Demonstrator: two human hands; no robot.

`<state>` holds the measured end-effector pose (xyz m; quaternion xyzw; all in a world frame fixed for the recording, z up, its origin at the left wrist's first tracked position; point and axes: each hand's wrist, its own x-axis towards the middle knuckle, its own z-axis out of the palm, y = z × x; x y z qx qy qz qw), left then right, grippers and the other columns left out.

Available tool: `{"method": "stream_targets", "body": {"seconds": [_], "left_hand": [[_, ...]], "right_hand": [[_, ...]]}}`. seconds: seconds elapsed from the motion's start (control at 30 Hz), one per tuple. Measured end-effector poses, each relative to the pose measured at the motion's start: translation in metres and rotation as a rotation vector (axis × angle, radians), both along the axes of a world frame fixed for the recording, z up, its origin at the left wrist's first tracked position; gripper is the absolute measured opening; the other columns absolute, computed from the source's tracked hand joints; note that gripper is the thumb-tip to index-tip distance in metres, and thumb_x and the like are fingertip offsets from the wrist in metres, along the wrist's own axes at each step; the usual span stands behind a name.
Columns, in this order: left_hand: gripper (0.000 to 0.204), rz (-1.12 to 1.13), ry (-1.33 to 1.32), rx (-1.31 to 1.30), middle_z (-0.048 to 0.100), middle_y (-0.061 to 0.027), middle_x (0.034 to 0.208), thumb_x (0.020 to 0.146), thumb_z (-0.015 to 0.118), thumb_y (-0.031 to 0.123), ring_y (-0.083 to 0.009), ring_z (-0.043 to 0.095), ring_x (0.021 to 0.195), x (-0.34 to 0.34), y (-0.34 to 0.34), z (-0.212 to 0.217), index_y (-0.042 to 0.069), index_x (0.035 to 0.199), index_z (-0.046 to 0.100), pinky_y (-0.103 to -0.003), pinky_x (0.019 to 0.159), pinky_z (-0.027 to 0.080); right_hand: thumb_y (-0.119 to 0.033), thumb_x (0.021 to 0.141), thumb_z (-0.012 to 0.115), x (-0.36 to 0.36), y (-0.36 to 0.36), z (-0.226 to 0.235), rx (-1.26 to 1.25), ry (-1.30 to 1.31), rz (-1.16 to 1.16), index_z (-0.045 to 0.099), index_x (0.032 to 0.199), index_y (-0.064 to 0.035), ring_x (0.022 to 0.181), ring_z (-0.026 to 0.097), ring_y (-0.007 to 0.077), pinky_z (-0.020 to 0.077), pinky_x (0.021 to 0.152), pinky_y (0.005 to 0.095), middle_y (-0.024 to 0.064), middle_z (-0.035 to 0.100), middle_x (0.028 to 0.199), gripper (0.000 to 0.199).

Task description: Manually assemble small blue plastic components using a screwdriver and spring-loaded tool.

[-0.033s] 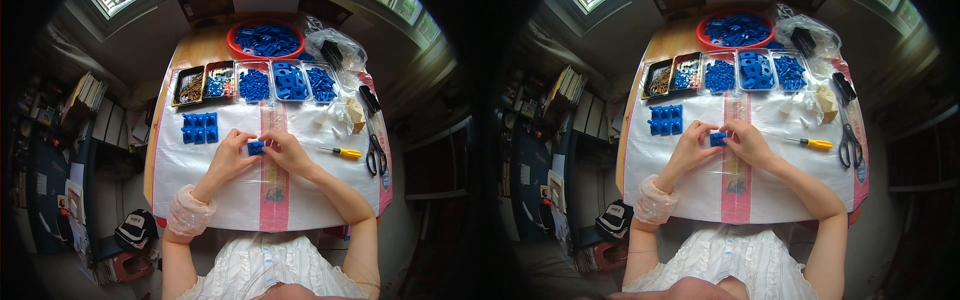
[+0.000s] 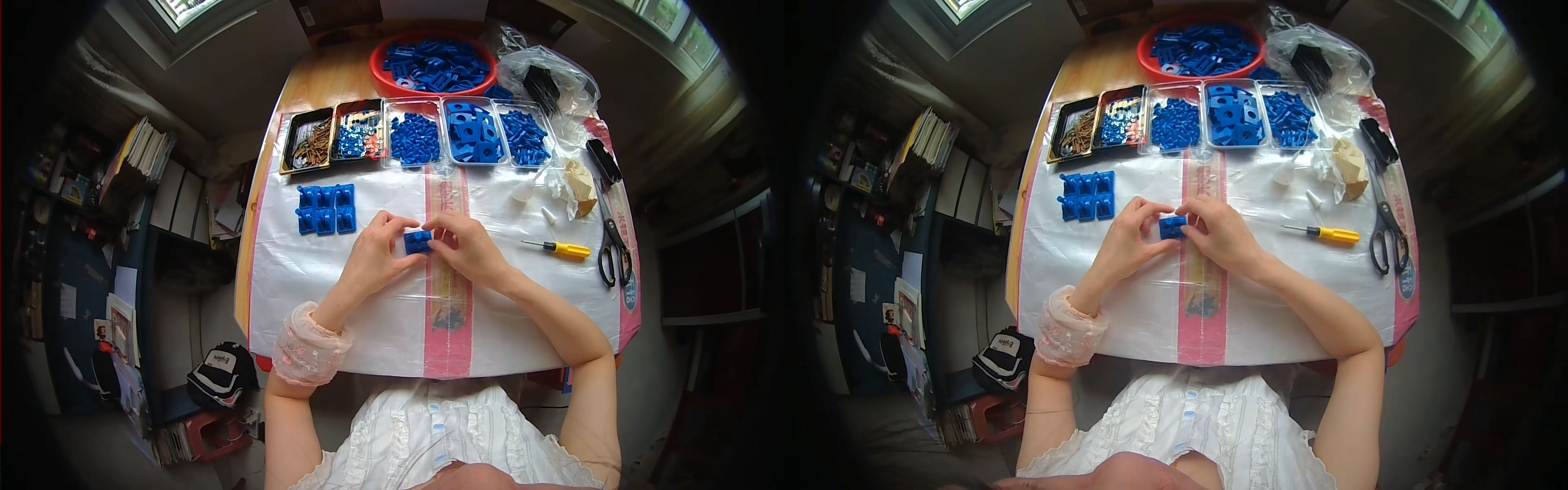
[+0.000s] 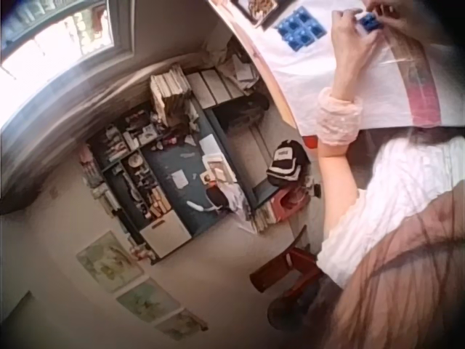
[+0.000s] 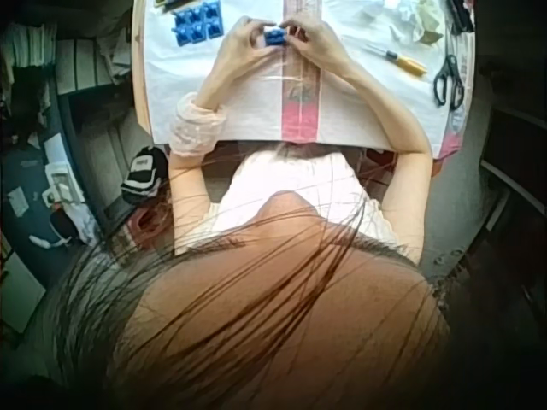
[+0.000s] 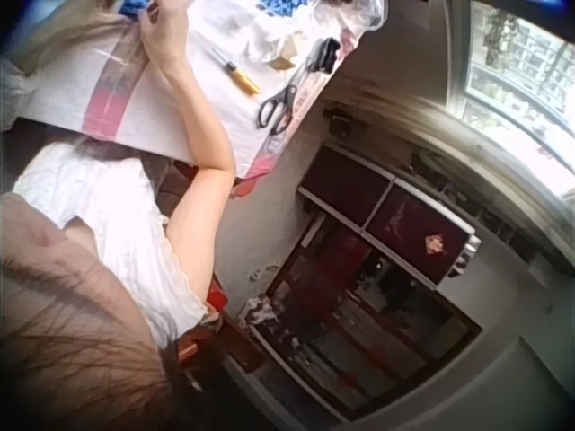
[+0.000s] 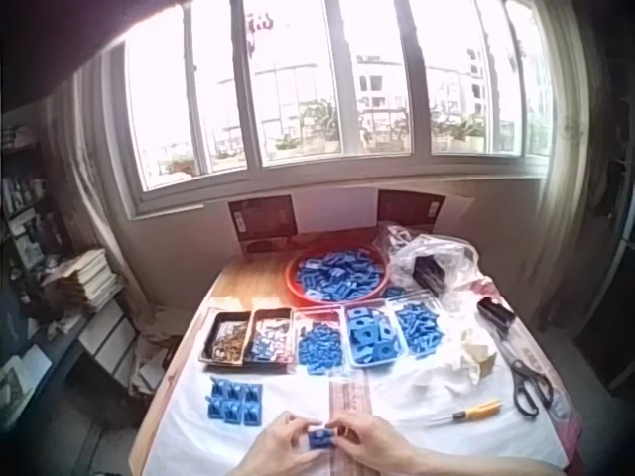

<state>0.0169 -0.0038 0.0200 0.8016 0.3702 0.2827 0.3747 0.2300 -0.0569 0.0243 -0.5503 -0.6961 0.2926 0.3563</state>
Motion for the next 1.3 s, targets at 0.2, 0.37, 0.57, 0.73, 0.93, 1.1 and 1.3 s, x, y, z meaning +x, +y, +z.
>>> {"method": "stream_targets", "body": {"seconds": [0.2,0.37,0.57,0.73,0.93,1.1,1.3], "left_hand": [[0.036,0.013,-0.032,-0.038,0.063,-0.0065,0.095,0.074,0.088,0.012,-0.0172,0.059,0.074,0.000,0.002,-0.004,0.005,0.108,0.077,-0.032,0.070,0.052],[0.034,0.019,-0.059,-0.065,0.063,-0.0062,0.094,0.074,0.088,0.011,-0.0162,0.058,0.073,0.000,0.003,-0.005,0.006,0.106,0.079,-0.032,0.069,0.051],[0.036,0.025,-0.072,-0.108,0.063,-0.0027,0.095,0.073,0.088,0.007,-0.0116,0.054,0.076,-0.002,0.004,-0.007,0.007,0.108,0.080,-0.027,0.069,0.048],[0.036,0.029,-0.079,-0.113,0.063,-0.0024,0.095,0.074,0.087,0.006,-0.0115,0.054,0.076,-0.002,0.005,-0.009,0.007,0.109,0.080,-0.027,0.069,0.048],[0.037,0.021,-0.070,-0.100,0.063,-0.0026,0.096,0.074,0.086,0.006,-0.0122,0.054,0.075,-0.003,0.006,-0.009,0.008,0.110,0.080,-0.028,0.069,0.049],[0.033,0.015,-0.076,-0.076,0.065,-0.0053,0.094,0.075,0.086,0.009,-0.0153,0.058,0.074,-0.003,0.006,-0.009,0.009,0.107,0.081,-0.031,0.068,0.051],[0.035,0.000,-0.057,-0.069,0.065,-0.0051,0.096,0.074,0.087,0.009,-0.0154,0.059,0.075,-0.004,0.007,-0.010,0.009,0.108,0.080,-0.031,0.069,0.052]], "right_hand": [[-0.008,0.087,0.076,0.001,0.000,-0.002,-0.020,-0.026,0.003,0.073,0.109,-0.0051,0.080,0.065,0.0245,0.0520,0.075,0.0377,0.0092,0.064,0.089,0.022],[-0.006,0.087,0.079,0.002,0.001,-0.006,-0.024,-0.047,0.002,0.075,0.111,-0.0036,0.078,0.064,0.0197,0.0520,0.071,0.0332,0.0071,0.063,0.089,0.024],[-0.010,0.086,0.079,-0.001,0.001,0.001,-0.042,-0.026,-0.021,0.075,0.104,-0.0048,0.077,0.064,0.0230,0.0517,0.072,0.0369,0.0083,0.064,0.090,0.019],[-0.012,0.087,0.079,-0.009,0.002,0.009,0.018,0.024,-0.017,0.075,0.099,-0.0053,0.073,0.064,0.0216,0.0510,0.067,0.0361,0.0073,0.066,0.088,0.014],[-0.007,0.087,0.079,-0.013,0.006,-0.004,0.059,-0.028,-0.027,0.075,0.096,-0.0017,0.068,0.059,0.0158,0.0482,0.062,0.0311,0.0052,0.065,0.084,0.011],[-0.009,0.087,0.079,-0.015,0.006,-0.006,0.087,-0.046,-0.031,0.075,0.093,-0.0023,0.068,0.060,0.0170,0.0484,0.062,0.0317,0.0049,0.065,0.083,0.010],[-0.014,0.088,0.076,-0.016,0.005,-0.007,0.081,-0.041,-0.035,0.073,0.090,-0.0043,0.070,0.066,0.0231,0.0507,0.063,0.0371,0.0065,0.066,0.085,0.010]]}}
